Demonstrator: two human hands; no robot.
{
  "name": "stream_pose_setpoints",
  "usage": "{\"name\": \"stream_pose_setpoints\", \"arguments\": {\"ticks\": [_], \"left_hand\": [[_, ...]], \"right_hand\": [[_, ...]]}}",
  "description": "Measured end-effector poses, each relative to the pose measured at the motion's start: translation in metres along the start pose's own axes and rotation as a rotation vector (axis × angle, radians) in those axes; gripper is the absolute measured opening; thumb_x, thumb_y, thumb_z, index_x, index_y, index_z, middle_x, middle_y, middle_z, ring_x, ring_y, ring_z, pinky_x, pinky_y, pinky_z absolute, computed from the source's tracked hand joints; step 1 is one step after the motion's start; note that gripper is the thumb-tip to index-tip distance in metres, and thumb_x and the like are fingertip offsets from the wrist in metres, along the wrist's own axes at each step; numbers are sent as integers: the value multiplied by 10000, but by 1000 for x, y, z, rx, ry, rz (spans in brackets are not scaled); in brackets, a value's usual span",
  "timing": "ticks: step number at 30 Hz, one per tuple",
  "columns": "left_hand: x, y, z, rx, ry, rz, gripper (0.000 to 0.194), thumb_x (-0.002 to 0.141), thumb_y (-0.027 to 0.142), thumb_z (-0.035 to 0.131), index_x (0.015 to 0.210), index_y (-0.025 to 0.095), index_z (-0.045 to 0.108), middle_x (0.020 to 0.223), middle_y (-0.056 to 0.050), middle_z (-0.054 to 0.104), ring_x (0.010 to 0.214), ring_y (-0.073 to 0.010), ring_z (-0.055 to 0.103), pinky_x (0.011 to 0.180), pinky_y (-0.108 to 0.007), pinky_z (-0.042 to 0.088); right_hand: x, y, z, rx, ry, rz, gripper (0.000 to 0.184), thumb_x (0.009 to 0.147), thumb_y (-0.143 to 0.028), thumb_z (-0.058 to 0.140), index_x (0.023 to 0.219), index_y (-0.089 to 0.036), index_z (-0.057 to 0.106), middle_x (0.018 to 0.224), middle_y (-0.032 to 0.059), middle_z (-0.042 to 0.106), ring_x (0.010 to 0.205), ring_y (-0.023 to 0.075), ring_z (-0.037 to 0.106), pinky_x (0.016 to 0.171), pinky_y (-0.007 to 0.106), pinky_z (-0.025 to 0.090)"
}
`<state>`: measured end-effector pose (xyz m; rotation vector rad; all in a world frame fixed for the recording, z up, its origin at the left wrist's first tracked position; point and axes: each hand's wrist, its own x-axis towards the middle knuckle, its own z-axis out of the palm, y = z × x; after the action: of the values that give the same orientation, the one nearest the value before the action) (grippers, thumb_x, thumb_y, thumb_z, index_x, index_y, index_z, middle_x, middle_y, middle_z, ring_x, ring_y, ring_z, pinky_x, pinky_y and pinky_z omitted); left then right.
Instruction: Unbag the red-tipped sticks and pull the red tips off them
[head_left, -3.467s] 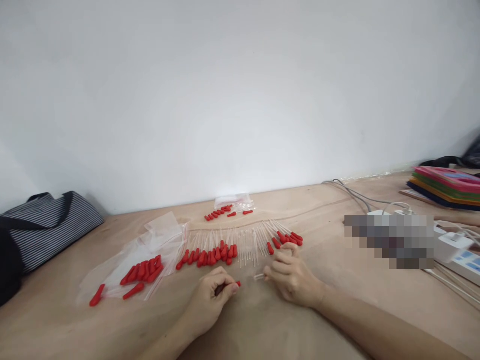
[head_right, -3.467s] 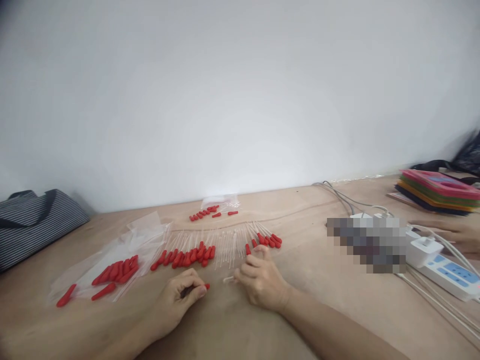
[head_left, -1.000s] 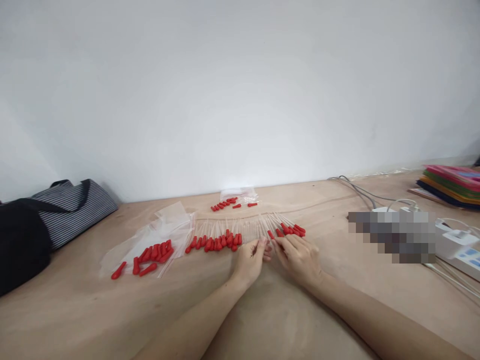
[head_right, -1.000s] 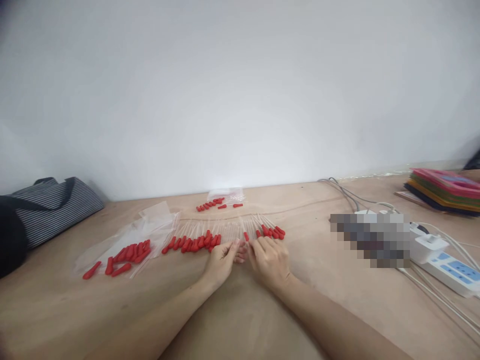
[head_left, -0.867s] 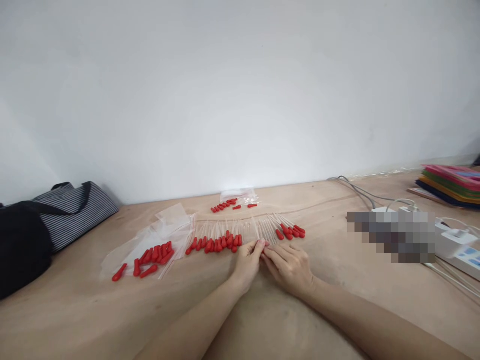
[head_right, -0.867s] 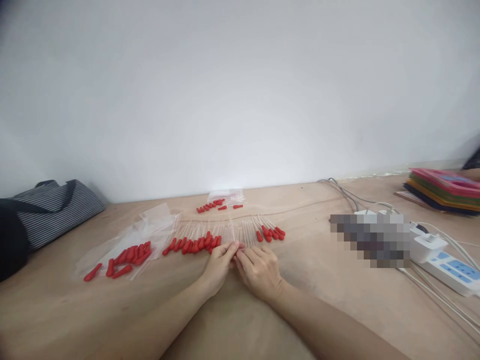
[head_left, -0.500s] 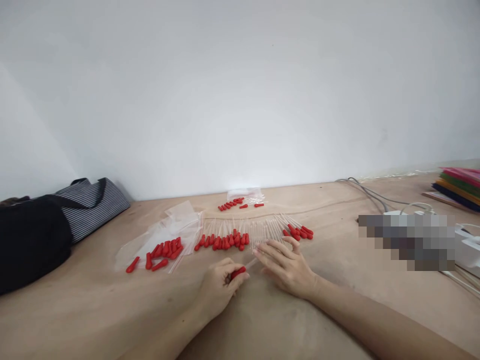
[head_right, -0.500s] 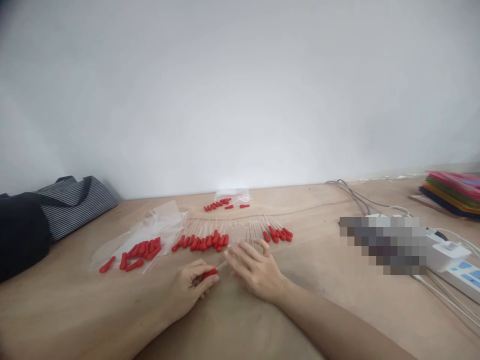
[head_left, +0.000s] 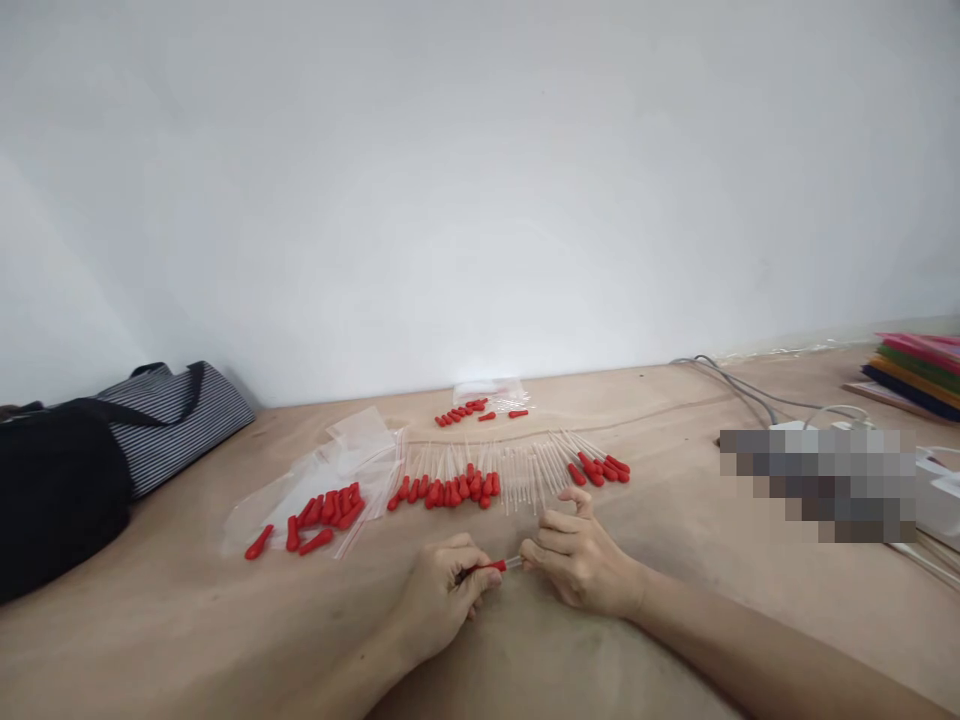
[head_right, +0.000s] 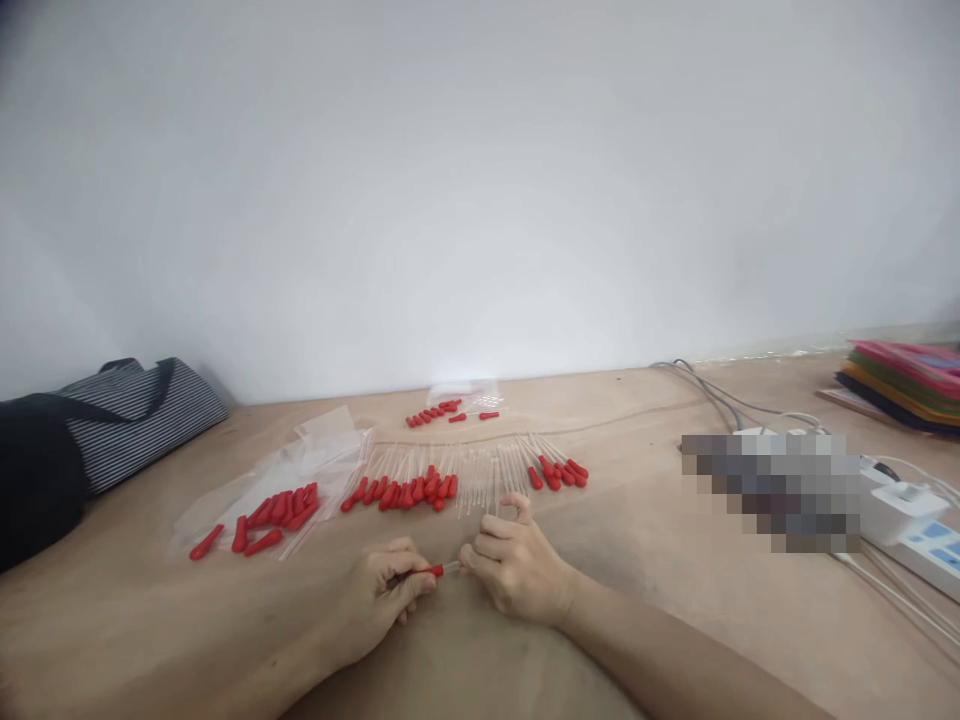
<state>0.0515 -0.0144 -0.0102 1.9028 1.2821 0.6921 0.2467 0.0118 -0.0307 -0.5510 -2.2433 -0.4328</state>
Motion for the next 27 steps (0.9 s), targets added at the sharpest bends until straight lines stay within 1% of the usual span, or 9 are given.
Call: {"name": "stream_pose_setpoints", "arguments": {"ticks": [5,7,11,15,17,19,20,22,27], "left_hand": [[0,-2,-2,-25,-24,-15,255,755,286,477,572,132,567,632,23,435,437,-55,455,428,-173,399],[-1,-6,-7,-26,-11,-31,271,762,304,469,573,132,562,633,25,422,447,-57,457,428,-172,397],[-4,-10,-17,47,45,9,266,778,331,462,627,148,583,651,13,458,530,-85,485,498,-188,418],[-8,-11,-19,121,148,81,229,813,319,415,847,189,601,749,-20,556,671,-130,537,639,-246,455],[-9,-12,-24,137,244,99,259,820,316,382,919,189,585,836,-45,569,691,-139,557,660,-269,472],[-8,-15,-36,211,396,107,274,799,328,391,915,183,592,888,-62,576,747,-163,572,698,-295,476],[-8,-17,-46,261,482,93,275,777,340,409,892,181,601,885,-64,585,773,-177,576,712,-304,474],[-9,-22,-71,346,627,15,277,725,368,449,850,179,609,825,-55,612,766,-194,586,701,-304,477],[-19,-49,-131,444,799,-301,314,660,370,492,893,169,551,672,-23,619,613,-183,593,579,-277,477]], "right_hand": [[-4,2,-4,51,-2,19,194,831,-153,391,716,-164,547,509,-45,485,589,90,411,837,351,203],[-9,6,-9,60,-4,84,207,829,-152,387,710,-165,556,516,-36,488,595,95,411,807,340,231],[-18,16,-17,34,1,309,205,835,-200,405,752,-187,592,611,-4,558,629,113,439,705,303,276],[-15,31,-11,40,39,578,232,830,-247,405,757,-187,616,686,35,580,654,134,494,602,258,325],[-8,42,-6,52,28,722,255,822,-242,392,718,-171,614,660,41,575,625,136,514,570,242,350],[2,55,-2,17,-71,850,255,802,-225,396,676,-166,610,627,37,580,598,136,528,549,231,357],[8,61,1,-10,-150,909,253,792,-211,396,661,-168,608,615,34,587,586,132,532,539,224,352],[19,70,8,-45,-219,969,250,771,-192,405,621,-167,603,573,33,588,541,126,529,507,217,332],[36,73,34,-155,-297,1068,233,760,-236,434,644,-144,615,637,111,619,580,180,562,501,250,321]]}}
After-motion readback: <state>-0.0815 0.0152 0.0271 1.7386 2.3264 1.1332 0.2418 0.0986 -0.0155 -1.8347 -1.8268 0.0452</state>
